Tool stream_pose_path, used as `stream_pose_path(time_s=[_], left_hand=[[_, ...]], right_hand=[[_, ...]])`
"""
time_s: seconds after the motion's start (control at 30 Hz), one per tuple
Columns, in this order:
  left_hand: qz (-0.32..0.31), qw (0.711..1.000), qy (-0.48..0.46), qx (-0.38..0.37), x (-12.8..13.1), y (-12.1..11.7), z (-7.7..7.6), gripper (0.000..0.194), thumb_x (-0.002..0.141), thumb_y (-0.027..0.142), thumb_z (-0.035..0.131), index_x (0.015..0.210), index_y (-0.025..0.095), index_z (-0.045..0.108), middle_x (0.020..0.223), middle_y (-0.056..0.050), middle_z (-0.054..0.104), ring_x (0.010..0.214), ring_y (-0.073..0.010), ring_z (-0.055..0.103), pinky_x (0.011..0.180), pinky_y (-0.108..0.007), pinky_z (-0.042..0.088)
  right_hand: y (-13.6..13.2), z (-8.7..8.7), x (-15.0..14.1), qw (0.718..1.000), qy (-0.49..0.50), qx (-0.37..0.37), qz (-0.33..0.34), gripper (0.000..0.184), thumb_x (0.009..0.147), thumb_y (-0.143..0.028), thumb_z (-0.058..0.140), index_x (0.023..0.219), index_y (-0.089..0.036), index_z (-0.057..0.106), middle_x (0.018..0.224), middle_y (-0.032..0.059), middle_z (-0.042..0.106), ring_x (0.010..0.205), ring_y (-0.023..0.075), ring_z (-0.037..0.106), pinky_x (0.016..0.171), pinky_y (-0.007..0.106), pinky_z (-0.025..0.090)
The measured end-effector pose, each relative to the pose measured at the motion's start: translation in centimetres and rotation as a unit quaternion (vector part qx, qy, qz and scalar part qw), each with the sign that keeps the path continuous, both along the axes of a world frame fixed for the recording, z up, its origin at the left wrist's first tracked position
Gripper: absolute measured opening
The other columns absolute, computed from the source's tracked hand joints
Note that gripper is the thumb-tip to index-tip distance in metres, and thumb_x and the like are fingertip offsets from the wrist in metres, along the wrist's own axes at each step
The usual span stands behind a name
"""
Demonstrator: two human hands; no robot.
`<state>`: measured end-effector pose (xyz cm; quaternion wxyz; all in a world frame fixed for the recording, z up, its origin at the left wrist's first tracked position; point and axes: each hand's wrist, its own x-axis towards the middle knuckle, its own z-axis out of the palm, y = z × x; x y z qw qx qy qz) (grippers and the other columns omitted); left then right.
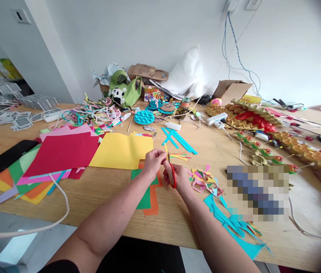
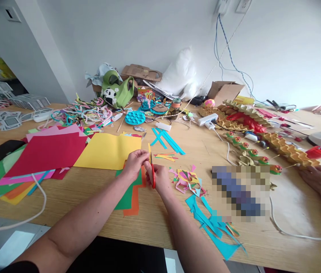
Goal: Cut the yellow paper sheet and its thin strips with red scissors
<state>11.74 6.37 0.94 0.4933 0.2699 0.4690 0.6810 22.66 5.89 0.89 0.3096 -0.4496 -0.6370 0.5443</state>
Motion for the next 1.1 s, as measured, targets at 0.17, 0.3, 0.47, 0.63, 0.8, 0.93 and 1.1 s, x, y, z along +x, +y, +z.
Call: stream_pose_path(time_s=[0.17,0.3,0.47,0.63,0.8,0.93,1.1], left_hand=[[0.002,1.0,-0.002,0.0,0.02,0.03,-0.11,0.012,0.057,0.022,0.068,0.058,0.015,0.059,0.051,0.003,0.052,0.049,-0.0072,0.046,0.049,-0.02,0.037],[-0.001,1.0,-0.003,-0.002,-0.02,-0.04,-0.02,0.011,0.056,0.021,0.068,0.057,0.014,0.059,0.052,0.003,0.053,0.048,-0.0071,0.046,0.049,-0.02,0.037],[-0.004,1.0,-0.003,-0.006,0.02,-0.1,0.02,0.011,0.057,0.021,0.068,0.058,0.014,0.059,0.051,0.003,0.053,0.047,-0.0072,0.046,0.048,-0.021,0.037],[-0.005,1.0,-0.002,-0.008,0.1,-0.07,-0.02,0.01,0.058,0.02,0.067,0.058,0.015,0.058,0.051,0.003,0.052,0.046,-0.0069,0.045,0.047,-0.02,0.036],[-0.004,1.0,0.001,-0.008,0.15,-0.1,0.04,0.011,0.058,0.019,0.067,0.057,0.015,0.057,0.049,0.004,0.052,0.045,-0.0072,0.045,0.047,-0.021,0.036],[-0.001,1.0,-0.002,-0.007,0.16,-0.08,-0.02,0.012,0.058,0.019,0.067,0.056,0.015,0.056,0.049,0.004,0.051,0.045,-0.0072,0.045,0.047,-0.021,0.036],[-0.004,1.0,-0.013,-0.009,0.13,-0.01,-0.15,0.011,0.057,0.019,0.067,0.056,0.015,0.057,0.049,0.005,0.05,0.044,-0.0069,0.044,0.047,-0.021,0.036]], right_hand=[[0.08,-0.17,0.03,1.0,-0.005,-0.003,-0.01,0.049,0.075,-0.059,0.055,0.051,-0.017,0.05,0.04,0.0009,0.054,0.032,0.0104,0.048,0.032,0.019,0.032],[0.2,-0.45,0.08,1.0,-0.006,0.007,-0.004,0.048,0.075,-0.059,0.055,0.052,-0.017,0.05,0.041,0.0015,0.055,0.032,0.0111,0.049,0.032,0.019,0.033],[0.27,-0.54,0.02,1.0,-0.008,0.002,-0.007,0.048,0.075,-0.059,0.054,0.053,-0.017,0.051,0.041,0.0018,0.055,0.032,0.0116,0.049,0.031,0.02,0.033],[0.26,-0.56,-0.05,1.0,-0.01,0.003,-0.013,0.048,0.076,-0.058,0.055,0.052,-0.017,0.051,0.041,0.0018,0.055,0.032,0.0115,0.049,0.031,0.019,0.033],[0.23,-0.49,-0.1,1.0,-0.015,-0.001,-0.015,0.048,0.075,-0.059,0.054,0.051,-0.017,0.05,0.04,0.001,0.054,0.031,0.011,0.047,0.03,0.02,0.032],[0.19,-0.51,-0.2,1.0,-0.012,-0.009,-0.024,0.049,0.074,-0.061,0.055,0.05,-0.018,0.049,0.039,0.0009,0.053,0.03,0.011,0.046,0.03,0.02,0.031],[0.15,-0.44,-0.21,1.0,-0.006,-0.012,-0.017,0.049,0.074,-0.061,0.055,0.051,-0.017,0.051,0.039,0.0015,0.054,0.031,0.0114,0.048,0.03,0.02,0.031]])
